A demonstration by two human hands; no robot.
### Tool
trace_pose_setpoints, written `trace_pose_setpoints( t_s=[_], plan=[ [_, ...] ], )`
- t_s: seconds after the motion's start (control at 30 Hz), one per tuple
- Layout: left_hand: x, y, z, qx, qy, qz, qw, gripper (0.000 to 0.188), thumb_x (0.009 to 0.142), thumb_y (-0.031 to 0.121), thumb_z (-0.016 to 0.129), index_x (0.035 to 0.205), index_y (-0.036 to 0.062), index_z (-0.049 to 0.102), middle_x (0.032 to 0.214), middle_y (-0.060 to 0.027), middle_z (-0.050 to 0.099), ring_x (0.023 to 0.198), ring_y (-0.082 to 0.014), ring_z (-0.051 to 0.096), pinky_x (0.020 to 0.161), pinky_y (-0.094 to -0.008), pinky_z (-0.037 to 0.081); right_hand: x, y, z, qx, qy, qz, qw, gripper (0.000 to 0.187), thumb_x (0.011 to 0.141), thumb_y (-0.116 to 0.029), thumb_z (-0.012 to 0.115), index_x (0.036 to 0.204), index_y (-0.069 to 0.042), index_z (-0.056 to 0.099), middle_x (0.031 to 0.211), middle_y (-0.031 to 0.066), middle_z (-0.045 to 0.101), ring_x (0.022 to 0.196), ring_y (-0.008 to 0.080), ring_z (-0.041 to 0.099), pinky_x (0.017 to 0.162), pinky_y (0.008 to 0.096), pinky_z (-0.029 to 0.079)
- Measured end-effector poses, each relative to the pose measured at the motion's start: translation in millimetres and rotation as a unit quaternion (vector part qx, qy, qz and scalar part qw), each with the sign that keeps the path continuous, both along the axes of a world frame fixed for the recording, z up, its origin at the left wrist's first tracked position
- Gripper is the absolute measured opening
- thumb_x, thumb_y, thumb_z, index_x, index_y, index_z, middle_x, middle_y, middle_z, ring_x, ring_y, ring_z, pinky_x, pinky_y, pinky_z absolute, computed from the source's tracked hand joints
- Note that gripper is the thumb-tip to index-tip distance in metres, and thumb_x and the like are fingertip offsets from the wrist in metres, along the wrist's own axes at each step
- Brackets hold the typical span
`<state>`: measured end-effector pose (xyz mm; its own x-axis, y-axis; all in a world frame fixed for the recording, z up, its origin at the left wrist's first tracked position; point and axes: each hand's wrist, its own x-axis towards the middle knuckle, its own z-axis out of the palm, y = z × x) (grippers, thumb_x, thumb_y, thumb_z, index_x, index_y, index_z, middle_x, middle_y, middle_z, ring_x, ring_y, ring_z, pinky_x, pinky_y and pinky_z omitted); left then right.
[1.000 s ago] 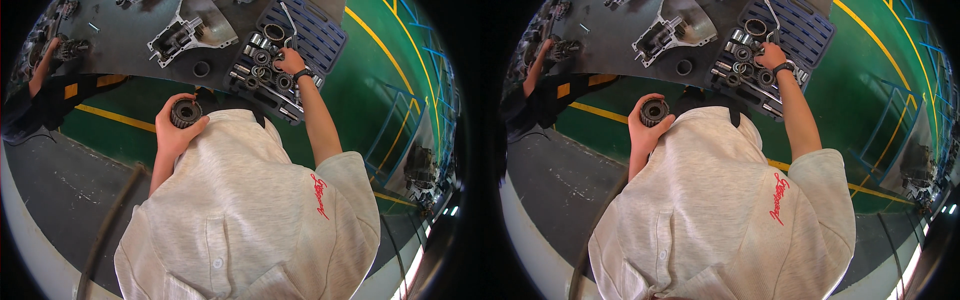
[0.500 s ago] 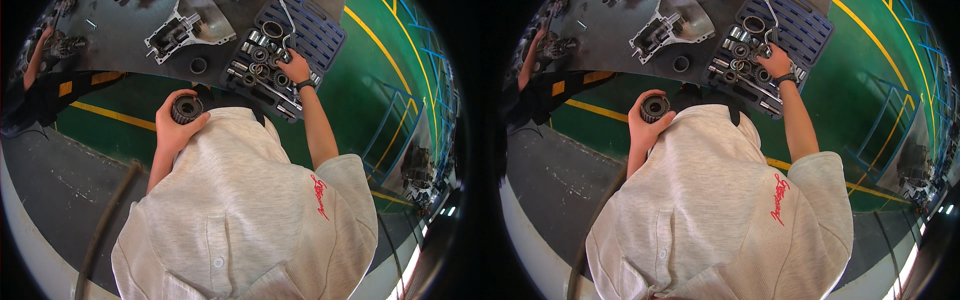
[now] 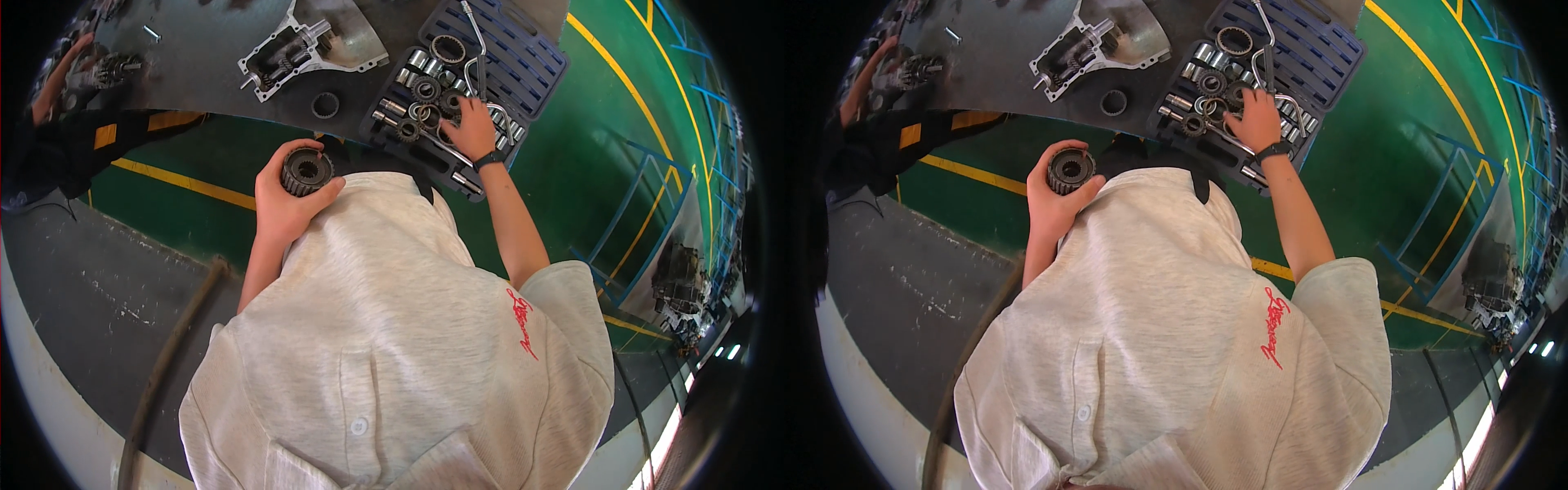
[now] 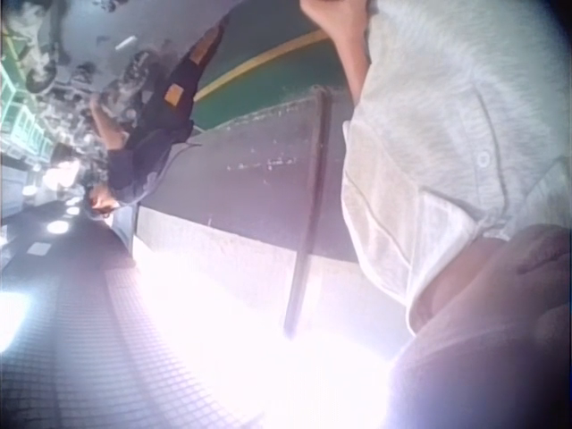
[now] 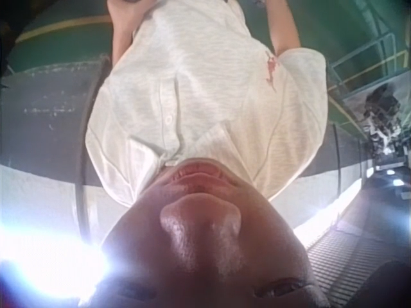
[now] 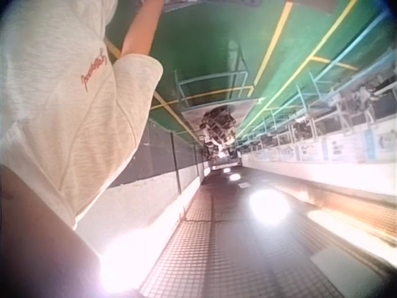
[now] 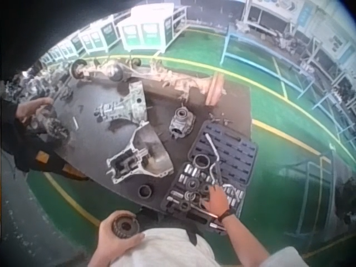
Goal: The recorder is disassembling a gearbox, removing internal gears and shafts from the housing.
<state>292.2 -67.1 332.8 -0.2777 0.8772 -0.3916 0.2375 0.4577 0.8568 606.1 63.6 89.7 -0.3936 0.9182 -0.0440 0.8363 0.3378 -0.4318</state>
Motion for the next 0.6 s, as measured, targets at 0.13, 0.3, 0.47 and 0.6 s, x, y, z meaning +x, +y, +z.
trace_pose_setpoints(
  t_s=[0.13,0.3,0.47,0.6],
  plan=[
    [4,5,3,0.011,-0.003,-0.008,1.000,0.050,0.066,0.016,0.087,0.110,0.0026,0.067,0.101,-0.0085,0.070,0.094,-0.0158,0.066,0.089,-0.0301,0.052,-8,27,-26,-0.036,-0.112,0.021,0.993,0.067,0.072,-0.025,0.083,0.130,-0.008,0.054,0.117,0.0201,0.057,0.111,0.0408,0.057,0.092,0.0487,0.051],
    [0,9,7,0.038,0.009,-0.025,0.999,0.050,0.066,0.017,0.087,0.110,0.0037,0.067,0.098,-0.0086,0.070,0.093,-0.0169,0.068,0.087,-0.0303,0.054,-15,45,-29,-0.106,-0.167,0.016,0.980,0.064,0.067,-0.026,0.086,0.122,-0.010,0.058,0.115,0.0209,0.060,0.110,0.0422,0.059,0.089,0.0493,0.054],
    [-6,12,7,0.055,-0.005,-0.032,0.998,0.050,0.066,0.014,0.086,0.111,0.0030,0.067,0.100,-0.0080,0.070,0.093,-0.0157,0.067,0.087,-0.0299,0.053,-9,45,-3,-0.028,-0.046,-0.022,0.998,0.067,0.064,-0.030,0.085,0.124,-0.010,0.064,0.108,0.0191,0.062,0.102,0.0396,0.062,0.088,0.0464,0.053],
    [-12,22,15,0.071,-0.020,-0.083,0.994,0.051,0.066,0.012,0.084,0.113,0.0026,0.067,0.100,-0.0077,0.070,0.093,-0.0135,0.066,0.087,-0.0293,0.053,6,53,65,-0.212,0.270,-0.122,0.931,0.069,0.073,-0.030,0.082,0.134,-0.006,0.060,0.124,0.0191,0.065,0.116,0.0309,0.063,0.097,0.0382,0.051]
  ],
)
